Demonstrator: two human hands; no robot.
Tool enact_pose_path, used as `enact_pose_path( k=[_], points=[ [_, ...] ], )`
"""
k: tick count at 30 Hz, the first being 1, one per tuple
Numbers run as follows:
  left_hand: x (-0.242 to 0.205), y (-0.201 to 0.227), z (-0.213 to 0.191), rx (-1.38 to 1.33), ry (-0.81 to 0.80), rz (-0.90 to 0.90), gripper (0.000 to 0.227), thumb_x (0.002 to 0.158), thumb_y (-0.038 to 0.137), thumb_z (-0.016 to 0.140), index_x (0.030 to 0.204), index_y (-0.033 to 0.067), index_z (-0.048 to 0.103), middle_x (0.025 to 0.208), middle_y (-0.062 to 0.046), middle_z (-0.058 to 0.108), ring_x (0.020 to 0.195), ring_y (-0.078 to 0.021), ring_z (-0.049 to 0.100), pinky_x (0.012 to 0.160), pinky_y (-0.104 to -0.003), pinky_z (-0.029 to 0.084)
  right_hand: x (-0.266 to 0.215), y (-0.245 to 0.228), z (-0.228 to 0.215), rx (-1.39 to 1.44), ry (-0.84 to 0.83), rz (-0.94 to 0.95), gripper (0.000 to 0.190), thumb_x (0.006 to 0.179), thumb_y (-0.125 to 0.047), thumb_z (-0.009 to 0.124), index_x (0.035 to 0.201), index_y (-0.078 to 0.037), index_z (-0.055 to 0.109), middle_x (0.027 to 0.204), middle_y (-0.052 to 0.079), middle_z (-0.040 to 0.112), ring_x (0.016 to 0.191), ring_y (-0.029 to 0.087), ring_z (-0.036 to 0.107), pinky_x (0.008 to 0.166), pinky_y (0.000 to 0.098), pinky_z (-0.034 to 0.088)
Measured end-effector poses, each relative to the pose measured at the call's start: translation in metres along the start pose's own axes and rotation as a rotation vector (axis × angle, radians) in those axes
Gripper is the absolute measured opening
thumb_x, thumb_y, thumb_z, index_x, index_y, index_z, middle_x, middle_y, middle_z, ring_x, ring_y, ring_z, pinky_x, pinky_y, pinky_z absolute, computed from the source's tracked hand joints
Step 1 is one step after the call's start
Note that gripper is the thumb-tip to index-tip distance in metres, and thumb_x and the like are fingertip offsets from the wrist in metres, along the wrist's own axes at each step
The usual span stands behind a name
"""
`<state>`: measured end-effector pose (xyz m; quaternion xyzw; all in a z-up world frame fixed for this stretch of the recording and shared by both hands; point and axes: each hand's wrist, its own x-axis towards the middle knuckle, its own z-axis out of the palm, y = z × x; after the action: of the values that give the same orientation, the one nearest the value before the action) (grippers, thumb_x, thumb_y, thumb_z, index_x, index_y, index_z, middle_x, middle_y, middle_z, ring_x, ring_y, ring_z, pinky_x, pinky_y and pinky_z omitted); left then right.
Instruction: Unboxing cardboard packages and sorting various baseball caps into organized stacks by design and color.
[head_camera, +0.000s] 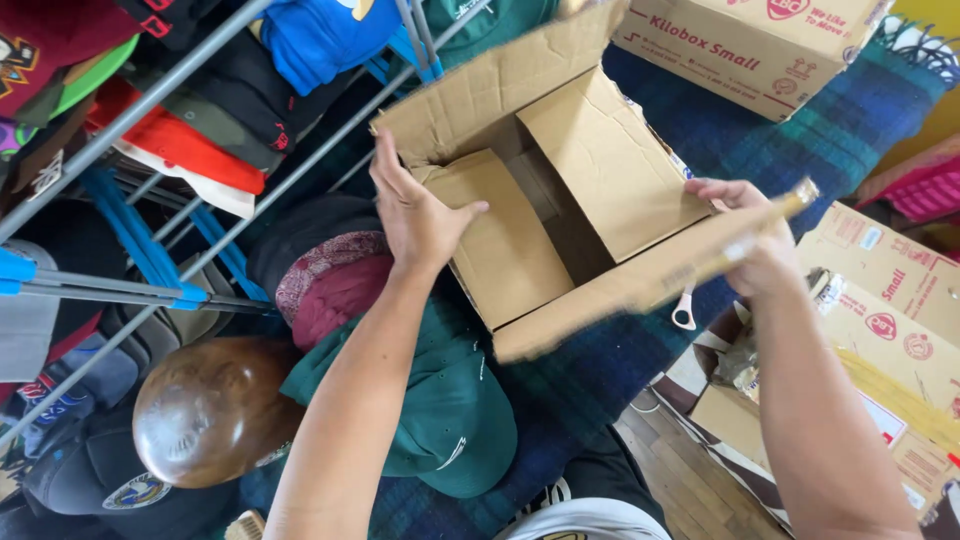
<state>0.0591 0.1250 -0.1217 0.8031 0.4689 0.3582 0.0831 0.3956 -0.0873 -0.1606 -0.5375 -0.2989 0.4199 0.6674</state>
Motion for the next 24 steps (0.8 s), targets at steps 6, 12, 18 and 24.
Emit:
enact_pose_path(
  k=[6,12,18,24],
  points=[
    [0.018,-0.024,-0.017,-0.374,-0.184,-0.154,0.109,0.064,0.018,0.102,0.146,0.0226,0.029,0.124,-0.008,0.04,0.117,-0.0286,0.05,0.103,-0.039,0.045,0.007,0.029,0.041,-0.491,0.359,-0.195,0.076,0.074,-0.024,0.102,0.133,-0.013,0.055,0.118,0.007,0.057,0.099,0.022,0.063,0.079,0.0259,0.054],
    [0.007,-0.009,-0.042,-0.466,-0.766,-0.539,0.069,0.076,0.047,0.076,0.142,0.037,0.06,0.173,-0.015,-0.005,0.157,-0.0449,0.011,0.12,-0.053,0.033,-0.003,0.014,0.07,-0.463,0.479,0.041,0.069,0.079,-0.038,0.096,0.134,-0.017,0.06,0.116,0.011,0.067,0.106,0.025,0.071,0.083,0.0319,0.059],
    [-0.008,0.035,-0.048,-0.126,-0.841,-0.559,0.082,0.083,0.068,0.067,0.156,0.0498,0.034,0.155,-0.011,0.051,0.143,-0.0299,0.048,0.118,-0.042,0.042,-0.008,-0.005,0.044,-0.27,0.297,0.211,0.052,0.083,-0.035,0.087,0.127,-0.014,0.07,0.101,0.012,0.07,0.086,0.021,0.07,0.07,0.0352,0.06],
    [-0.006,0.064,-0.078,-0.101,-0.743,-0.443,0.072,0.088,0.048,0.07,0.154,0.0464,0.041,0.151,-0.009,0.056,0.138,-0.0353,0.052,0.117,-0.046,0.043,-0.059,-0.02,0.035,-0.262,0.06,0.052,0.095,0.073,-0.003,0.084,0.158,-0.008,0.041,0.136,0.028,0.055,0.119,0.037,0.056,0.095,0.051,0.052]
  ],
)
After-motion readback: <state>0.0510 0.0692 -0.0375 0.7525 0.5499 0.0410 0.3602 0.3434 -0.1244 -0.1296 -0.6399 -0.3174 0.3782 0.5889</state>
